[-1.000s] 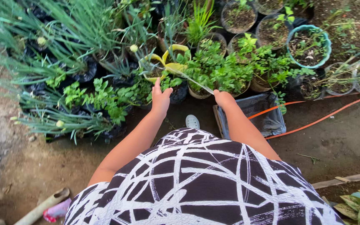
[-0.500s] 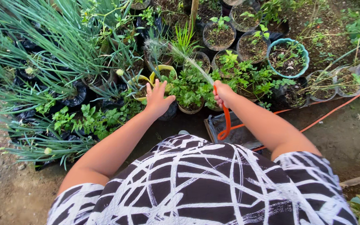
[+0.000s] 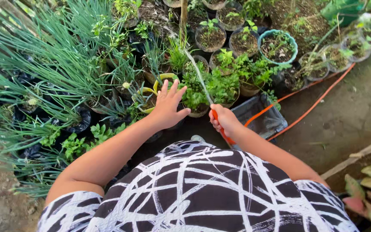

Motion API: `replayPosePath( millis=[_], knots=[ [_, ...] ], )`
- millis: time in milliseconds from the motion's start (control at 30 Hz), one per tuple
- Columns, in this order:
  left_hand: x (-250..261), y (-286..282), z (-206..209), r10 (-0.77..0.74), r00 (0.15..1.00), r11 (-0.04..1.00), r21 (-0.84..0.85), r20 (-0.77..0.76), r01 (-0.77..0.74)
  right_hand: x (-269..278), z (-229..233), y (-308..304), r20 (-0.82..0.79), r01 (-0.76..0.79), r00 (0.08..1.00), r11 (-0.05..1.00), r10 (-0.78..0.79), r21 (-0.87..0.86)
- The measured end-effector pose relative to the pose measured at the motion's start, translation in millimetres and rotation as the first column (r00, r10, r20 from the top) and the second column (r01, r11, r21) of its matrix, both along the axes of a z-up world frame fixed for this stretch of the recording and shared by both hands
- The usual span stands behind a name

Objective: The person holds a hose and waters potted plants in a garden.

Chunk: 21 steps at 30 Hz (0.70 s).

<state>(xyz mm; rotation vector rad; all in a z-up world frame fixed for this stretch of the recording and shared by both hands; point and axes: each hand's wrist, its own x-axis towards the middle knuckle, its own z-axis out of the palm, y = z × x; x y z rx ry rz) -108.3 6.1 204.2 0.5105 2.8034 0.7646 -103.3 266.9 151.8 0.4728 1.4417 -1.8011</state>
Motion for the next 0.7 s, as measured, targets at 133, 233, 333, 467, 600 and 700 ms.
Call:
replayPosePath(
  millis=[133, 233, 333, 467, 600, 700],
  knots=[
    [10.6, -16.1, -20.2, 0.031, 0.999, 0.995, 0.097, -0.032, -0.028, 30.8, -44.0, -20.6, -0.203, 0.151, 0.97, 0.985, -0.131, 0.081],
    [16.5, -24.2, -56.3, 0.116, 0.993, 0.959, 0.259, 0.018, -0.117, 55.1, -83.2, -27.0, -0.257, 0.225, 0.949, 0.963, -0.181, 0.15],
    [20.5, -33.1, -88.1, 0.203, 0.976, 0.904, 0.369, 0.076, -0.217, 76.7, -108.8, -26.3, -0.33, 0.246, 0.929, 0.946, -0.168, 0.211],
    [23.4, -40.8, -107.0, 0.221, 0.972, 0.878, 0.416, 0.082, -0.235, 85.6, -101.8, -17.7, -0.516, 0.207, 0.856, 0.906, 0.015, 0.369],
    [28.3, -46.8, -109.6, 0.293, 0.953, 0.812, 0.508, 0.072, -0.288, 72.1, -77.2, -26.2, -0.532, 0.133, 0.828, 0.861, 0.176, 0.491],
    [31.5, -57.4, -111.4, 0.359, 0.928, 0.763, 0.541, 0.101, -0.354, 50.4, -69.9, -44.3, -0.513, 0.06, 0.824, 0.864, 0.24, 0.5]
  ],
)
